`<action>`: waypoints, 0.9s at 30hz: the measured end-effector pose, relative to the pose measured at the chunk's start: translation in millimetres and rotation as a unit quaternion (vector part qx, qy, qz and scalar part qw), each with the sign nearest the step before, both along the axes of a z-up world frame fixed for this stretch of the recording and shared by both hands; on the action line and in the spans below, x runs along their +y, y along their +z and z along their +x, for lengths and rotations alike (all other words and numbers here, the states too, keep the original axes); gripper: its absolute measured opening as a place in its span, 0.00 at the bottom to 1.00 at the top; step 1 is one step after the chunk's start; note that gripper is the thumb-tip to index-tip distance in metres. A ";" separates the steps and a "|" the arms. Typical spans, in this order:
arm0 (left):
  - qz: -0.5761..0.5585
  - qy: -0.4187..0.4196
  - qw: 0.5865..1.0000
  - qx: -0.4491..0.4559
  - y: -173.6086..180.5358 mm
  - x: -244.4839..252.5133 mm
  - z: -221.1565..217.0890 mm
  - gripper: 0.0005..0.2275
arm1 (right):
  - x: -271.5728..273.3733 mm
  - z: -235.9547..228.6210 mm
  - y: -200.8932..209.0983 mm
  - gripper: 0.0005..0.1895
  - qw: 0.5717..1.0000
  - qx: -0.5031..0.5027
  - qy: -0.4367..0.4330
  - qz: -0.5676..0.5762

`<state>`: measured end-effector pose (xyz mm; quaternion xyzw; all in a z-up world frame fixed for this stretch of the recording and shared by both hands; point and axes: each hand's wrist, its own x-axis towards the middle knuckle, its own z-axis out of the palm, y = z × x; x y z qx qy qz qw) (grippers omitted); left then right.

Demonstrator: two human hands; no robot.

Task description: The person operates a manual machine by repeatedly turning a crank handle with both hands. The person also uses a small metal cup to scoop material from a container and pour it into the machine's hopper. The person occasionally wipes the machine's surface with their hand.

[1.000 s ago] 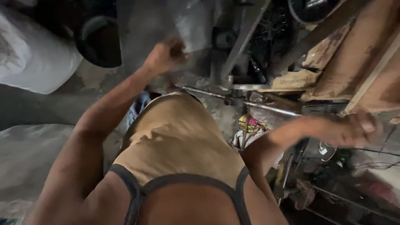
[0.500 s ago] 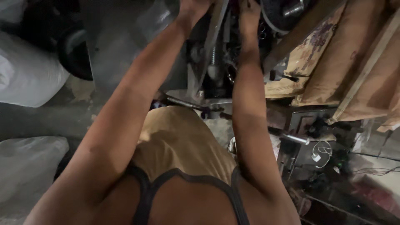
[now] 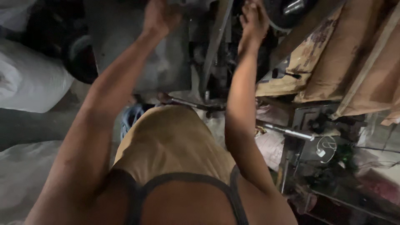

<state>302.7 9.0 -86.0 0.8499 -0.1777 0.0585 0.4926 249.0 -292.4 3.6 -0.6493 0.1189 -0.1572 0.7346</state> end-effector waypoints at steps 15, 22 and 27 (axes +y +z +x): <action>0.028 0.042 0.988 0.145 53.8 161.5 -199.5 0.32 | 102.5 -192.8 67.4 0.06 0.891 0.000 -0.045 -0.451; 0.086 -0.163 0.983 0.006 61.6 162.8 -125.5 0.47 | 106.2 -192.7 69.1 0.05 0.903 0.023 -0.028 -0.429; 0.146 -0.139 0.978 -0.054 71.3 102.5 -124.4 0.39 | 107.1 -191.2 65.0 0.03 0.901 0.034 -0.045 -0.429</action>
